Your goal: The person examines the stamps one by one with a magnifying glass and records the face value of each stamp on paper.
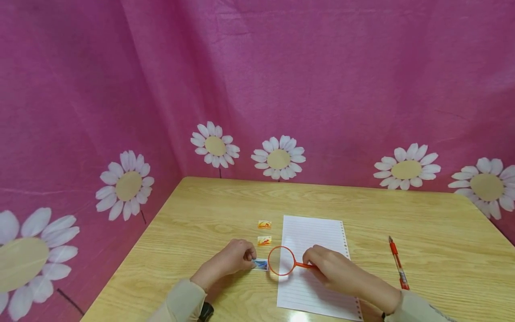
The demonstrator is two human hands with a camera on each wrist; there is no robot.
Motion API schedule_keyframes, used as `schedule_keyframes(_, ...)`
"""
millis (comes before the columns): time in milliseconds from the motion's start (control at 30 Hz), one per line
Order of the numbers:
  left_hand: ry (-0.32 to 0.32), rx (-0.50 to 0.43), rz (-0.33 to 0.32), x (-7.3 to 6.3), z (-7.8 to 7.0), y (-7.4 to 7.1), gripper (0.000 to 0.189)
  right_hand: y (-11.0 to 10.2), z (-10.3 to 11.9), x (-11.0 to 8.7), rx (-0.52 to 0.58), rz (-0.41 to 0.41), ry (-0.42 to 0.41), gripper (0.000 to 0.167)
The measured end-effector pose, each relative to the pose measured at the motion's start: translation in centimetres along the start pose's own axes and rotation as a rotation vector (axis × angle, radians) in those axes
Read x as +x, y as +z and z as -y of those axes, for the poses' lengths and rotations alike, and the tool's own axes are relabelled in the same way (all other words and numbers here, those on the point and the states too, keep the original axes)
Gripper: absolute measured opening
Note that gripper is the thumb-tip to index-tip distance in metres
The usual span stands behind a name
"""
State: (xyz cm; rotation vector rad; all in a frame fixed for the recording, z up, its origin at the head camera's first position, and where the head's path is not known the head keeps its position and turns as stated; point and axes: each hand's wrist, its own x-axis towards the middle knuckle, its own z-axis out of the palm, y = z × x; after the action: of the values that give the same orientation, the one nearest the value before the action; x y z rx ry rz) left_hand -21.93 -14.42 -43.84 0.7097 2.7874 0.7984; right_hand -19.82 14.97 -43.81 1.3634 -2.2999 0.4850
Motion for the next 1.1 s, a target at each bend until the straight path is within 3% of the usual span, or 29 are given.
schedule_keyframes(233,0.034,0.019,-0.012,0.0,0.1,-0.1,0.014,0.2,0.2,0.4,0.011,0.017,-0.004,0.027)
schedule_keyframes(500,0.007,0.004,0.004,0.0,0.1,-0.1,0.013,0.3,0.3,0.8,0.03,0.019,-0.025,0.027)
schedule_keyframes(1100,0.04,0.002,-0.01,0.0,0.3,-0.1,0.013,0.9,0.6,1.7,0.045,0.023,-0.036,0.027)
